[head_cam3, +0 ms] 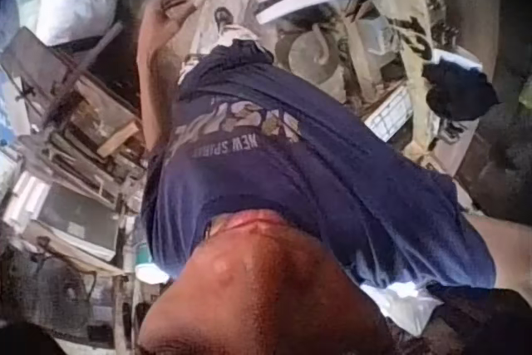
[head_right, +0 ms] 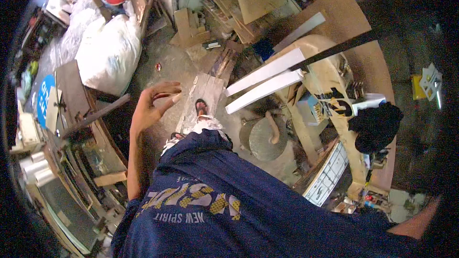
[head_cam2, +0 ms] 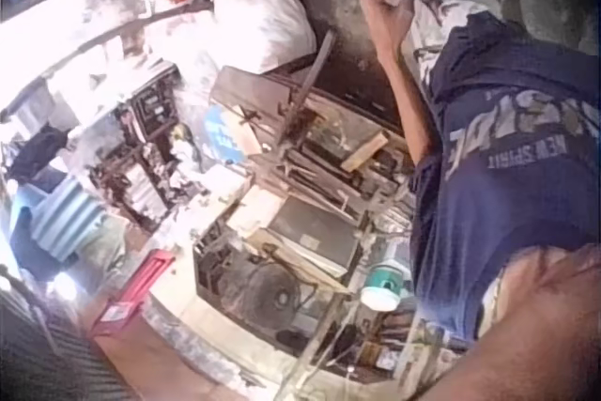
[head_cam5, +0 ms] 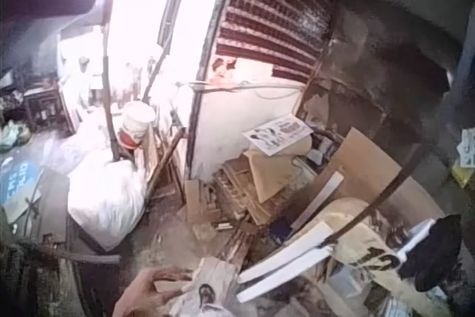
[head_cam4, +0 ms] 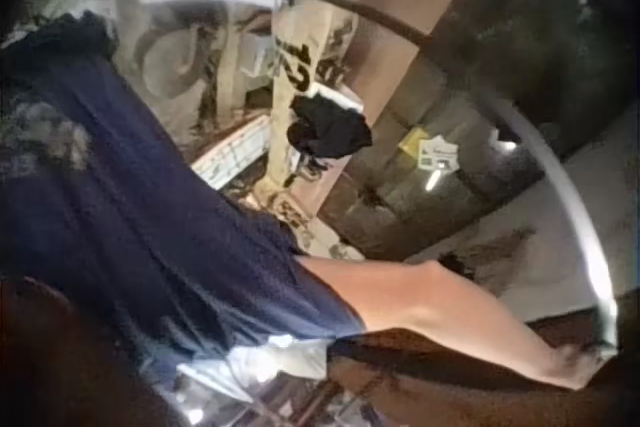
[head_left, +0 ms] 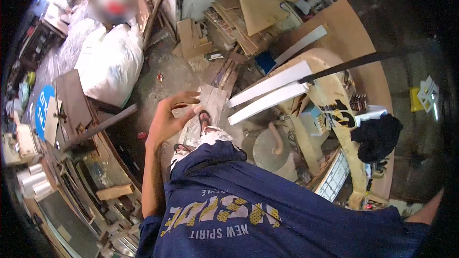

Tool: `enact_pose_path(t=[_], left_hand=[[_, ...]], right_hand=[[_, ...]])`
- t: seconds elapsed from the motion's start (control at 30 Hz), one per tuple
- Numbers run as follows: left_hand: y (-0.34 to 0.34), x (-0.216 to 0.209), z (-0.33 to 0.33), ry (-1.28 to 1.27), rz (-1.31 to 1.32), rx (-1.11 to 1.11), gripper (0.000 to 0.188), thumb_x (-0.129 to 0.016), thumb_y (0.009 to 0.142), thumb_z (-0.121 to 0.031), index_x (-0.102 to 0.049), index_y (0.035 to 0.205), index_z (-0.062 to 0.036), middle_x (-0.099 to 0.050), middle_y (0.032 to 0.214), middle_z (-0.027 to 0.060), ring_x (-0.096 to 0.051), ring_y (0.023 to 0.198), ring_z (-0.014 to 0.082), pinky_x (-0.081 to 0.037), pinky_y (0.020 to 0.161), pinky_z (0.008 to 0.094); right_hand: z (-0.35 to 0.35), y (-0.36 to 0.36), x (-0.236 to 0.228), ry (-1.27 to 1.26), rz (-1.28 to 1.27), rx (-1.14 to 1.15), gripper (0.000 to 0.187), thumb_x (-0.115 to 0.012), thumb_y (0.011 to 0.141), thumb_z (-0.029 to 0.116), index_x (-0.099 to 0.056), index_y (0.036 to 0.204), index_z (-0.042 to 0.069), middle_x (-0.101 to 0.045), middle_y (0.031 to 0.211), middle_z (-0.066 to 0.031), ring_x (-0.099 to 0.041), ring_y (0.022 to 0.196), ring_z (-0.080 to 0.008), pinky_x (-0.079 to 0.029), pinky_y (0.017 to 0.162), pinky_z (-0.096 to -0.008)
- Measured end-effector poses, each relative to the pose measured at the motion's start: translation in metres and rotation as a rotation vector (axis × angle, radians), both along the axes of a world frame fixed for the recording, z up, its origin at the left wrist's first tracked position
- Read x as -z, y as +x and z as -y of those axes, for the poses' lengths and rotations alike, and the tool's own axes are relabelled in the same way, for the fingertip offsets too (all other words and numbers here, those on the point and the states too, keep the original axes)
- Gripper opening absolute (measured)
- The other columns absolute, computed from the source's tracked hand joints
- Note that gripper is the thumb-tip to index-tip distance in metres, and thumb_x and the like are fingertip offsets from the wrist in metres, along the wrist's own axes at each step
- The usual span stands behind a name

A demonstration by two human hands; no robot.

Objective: The person uses pliers and a hammer to remove and install metal components on a white panel, then uses a bench grinder to shape a small black part, and finally checks the fit of metal strips on a mechanical fixture.

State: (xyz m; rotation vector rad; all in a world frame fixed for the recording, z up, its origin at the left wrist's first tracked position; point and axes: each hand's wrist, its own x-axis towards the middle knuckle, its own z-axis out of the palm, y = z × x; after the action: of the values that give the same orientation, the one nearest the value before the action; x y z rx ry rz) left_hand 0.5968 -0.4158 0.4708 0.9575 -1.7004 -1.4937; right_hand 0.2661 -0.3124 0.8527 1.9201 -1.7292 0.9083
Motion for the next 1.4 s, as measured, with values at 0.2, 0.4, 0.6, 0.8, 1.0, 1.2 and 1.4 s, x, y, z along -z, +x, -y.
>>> enact_pose_path(t=[0.2, 0.4, 0.6, 0.8, 1.0, 1.2, 1.4], left_hand=[[-0.001, -0.042, -0.038, 0.021, -0.149, 0.281, 0.055, -0.074, 0.086, -0.026, -0.056, 0.131, -0.0005, -0.059, 0.132, 0.0139, -0.057, 0.12, 0.0253, -0.048, 0.099, 0.0405], [-0.071, -0.06, 0.031, 0.003, -1.042, -0.031, 0.082, -0.072, 0.084, -0.009, -0.024, 0.15, -0.0021, -0.041, 0.149, 0.0173, -0.041, 0.135, 0.0281, -0.037, 0.111, 0.0427], [0.063, -0.123, 0.057, -0.491, -1.67, -0.206, 0.043, -0.067, 0.088, -0.006, -0.041, 0.121, 0.0046, -0.058, 0.106, 0.0119, -0.062, 0.1, 0.0198, -0.052, 0.096, 0.0527], [0.204, -0.225, -0.038, -0.785, -0.728, -1.051, 0.038, -0.069, 0.089, -0.016, -0.055, 0.113, 0.0105, -0.063, 0.102, 0.0161, -0.063, 0.1, 0.0268, -0.053, 0.093, 0.0474], [0.314, -0.23, -0.233, -0.783, -0.297, -1.456, 0.039, -0.062, 0.093, -0.02, -0.053, 0.118, 0.009, -0.06, 0.114, 0.019, -0.06, 0.106, 0.0324, -0.048, 0.098, 0.0489], [0.363, -0.198, -0.563, -0.678, -0.154, -2.015, 0.041, -0.055, 0.097, -0.025, -0.052, 0.122, 0.0076, -0.057, 0.125, 0.0218, -0.057, 0.112, 0.0381, -0.043, 0.103, 0.0505], [0.28, -0.111, -0.824, -0.553, -0.436, -2.485, 0.043, -0.047, 0.101, -0.022, -0.038, 0.134, 0.0046, -0.041, 0.146, 0.0216, -0.044, 0.129, 0.044, -0.031, 0.114, 0.054]], right_hand=[[0.033, 0.061, 0.06, 0.054, 0.341, -0.366, 0.042, -0.058, 0.094, 0.037, -0.068, 0.094, -0.003, -0.066, 0.081, -0.0194, -0.064, 0.072, -0.0285, -0.05, 0.068, -0.0419], [0.077, 0.09, 0.112, 0.196, 0.86, -0.729, 0.046, -0.057, 0.095, 0.04, -0.068, 0.092, -0.004, -0.065, 0.078, -0.0211, -0.064, 0.07, -0.03, -0.049, 0.067, -0.0434], [0.126, 0.151, 0.134, 0.456, 1.256, -1.119, 0.049, -0.055, 0.095, 0.043, -0.067, 0.091, -0.005, -0.063, 0.075, -0.0228, -0.064, 0.069, -0.0315, -0.048, 0.065, -0.045], [0.154, 0.208, 0.134, 0.715, 1.494, -1.406, 0.053, -0.054, 0.095, 0.045, -0.067, 0.09, -0.006, -0.062, 0.073, -0.0245, -0.064, 0.067, -0.0331, -0.047, 0.064, -0.0465], [0.131, 0.3, 0.134, 1.004, 1.702, -1.559, 0.057, -0.052, 0.095, 0.048, -0.066, 0.089, -0.007, -0.061, 0.07, -0.0262, -0.063, 0.066, -0.0346, -0.047, 0.063, -0.0481], [0.045, 0.417, 0.134, 1.281, 2.067, -1.328, 0.06, -0.051, 0.096, 0.05, -0.066, 0.088, -0.008, -0.059, 0.067, -0.0279, -0.063, 0.064, -0.0362, -0.046, 0.061, -0.0496], [-0.115, 0.482, 0.207, 1.654, 1.405, -1.808, 0.049, -0.055, 0.094, 0.019, -0.04, 0.136, -0.002, -0.051, 0.13, -0.0233, -0.047, 0.126, -0.032, -0.04, 0.105, -0.0434]])
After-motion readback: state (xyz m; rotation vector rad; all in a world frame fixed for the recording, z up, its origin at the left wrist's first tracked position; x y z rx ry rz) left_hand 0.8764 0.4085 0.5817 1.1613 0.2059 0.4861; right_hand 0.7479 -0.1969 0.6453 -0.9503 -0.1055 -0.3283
